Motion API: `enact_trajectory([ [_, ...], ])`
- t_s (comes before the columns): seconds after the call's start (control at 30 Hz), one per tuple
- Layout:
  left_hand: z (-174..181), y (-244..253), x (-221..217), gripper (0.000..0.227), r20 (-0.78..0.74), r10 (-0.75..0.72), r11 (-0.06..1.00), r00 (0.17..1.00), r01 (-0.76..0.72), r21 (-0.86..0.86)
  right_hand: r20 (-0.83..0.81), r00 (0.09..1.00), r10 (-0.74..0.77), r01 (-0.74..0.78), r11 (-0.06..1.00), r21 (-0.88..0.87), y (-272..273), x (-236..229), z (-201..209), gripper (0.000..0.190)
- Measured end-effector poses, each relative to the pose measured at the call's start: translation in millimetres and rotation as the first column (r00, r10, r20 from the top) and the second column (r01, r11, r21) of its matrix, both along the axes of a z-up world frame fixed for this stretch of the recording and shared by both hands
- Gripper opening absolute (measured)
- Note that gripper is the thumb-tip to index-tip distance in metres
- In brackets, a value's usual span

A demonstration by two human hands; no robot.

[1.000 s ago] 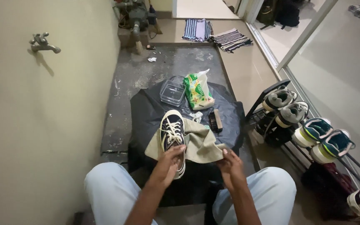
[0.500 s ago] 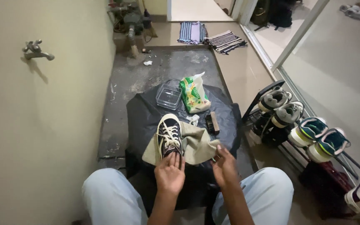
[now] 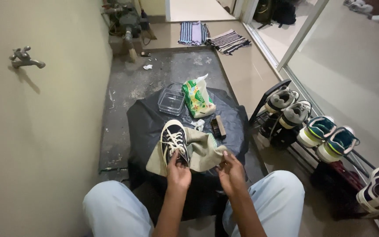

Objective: The person scrubs a black and white sneaker with a green brush and wipes it with a cloth. They rotate the shoe to clean the sides, sole, and upper, then wipe the surface with a cloth.

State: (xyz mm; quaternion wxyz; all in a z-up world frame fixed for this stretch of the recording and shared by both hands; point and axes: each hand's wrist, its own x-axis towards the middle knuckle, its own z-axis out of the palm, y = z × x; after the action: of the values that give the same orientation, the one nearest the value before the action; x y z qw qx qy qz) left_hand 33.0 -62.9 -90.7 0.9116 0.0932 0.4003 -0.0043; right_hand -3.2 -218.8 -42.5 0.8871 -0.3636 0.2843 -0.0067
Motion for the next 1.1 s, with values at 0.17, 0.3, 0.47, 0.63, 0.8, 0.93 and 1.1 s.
enact_trajectory([
  [0.17, 19, 4, 2, 0.058, 0.069, 0.009, 0.998, 0.998, -0.004, -0.067, 0.025, 0.999, -0.026, 0.025, 0.999, 0.031, 0, 2, 2, 0.040],
  [0.3, 7, 2, 4, 0.034, 0.032, 0.016, 0.995, 0.999, -0.019, 0.102, 0.150, 0.988, -0.044, 0.058, 0.994, -0.090, 4, 5, 9, 0.023],
  [0.47, 23, 21, -19, 0.042, -0.007, -0.136, 0.877, 0.991, 0.124, 0.464, 0.251, 0.965, -0.081, 0.146, 0.957, -0.253, 12, 21, 39, 0.031],
  [0.63, 58, 35, -34, 0.029, 0.110, -0.247, 0.845, 0.963, 0.158, 0.510, 0.336, 0.942, -0.012, 0.192, 0.840, -0.507, 36, 29, 74, 0.028],
  [0.8, -52, 54, -1, 0.018, 0.314, -0.359, 0.926, 0.879, 0.293, 0.237, 0.369, 0.836, 0.405, 0.155, 0.472, -0.868, 43, 58, 25, 0.023],
  [0.93, 10, 64, -17, 0.022, 0.354, -0.363, 0.928, 0.862, 0.302, 0.216, 0.380, 0.762, 0.524, 0.187, 0.384, -0.904, 52, 53, 39, 0.026],
  [1.1, -1, 70, -13, 0.040, 0.089, -0.514, 0.788, 0.853, 0.429, 0.441, 0.175, 0.719, 0.673, 0.261, -0.027, -0.965, 38, 80, 5, 0.043],
])
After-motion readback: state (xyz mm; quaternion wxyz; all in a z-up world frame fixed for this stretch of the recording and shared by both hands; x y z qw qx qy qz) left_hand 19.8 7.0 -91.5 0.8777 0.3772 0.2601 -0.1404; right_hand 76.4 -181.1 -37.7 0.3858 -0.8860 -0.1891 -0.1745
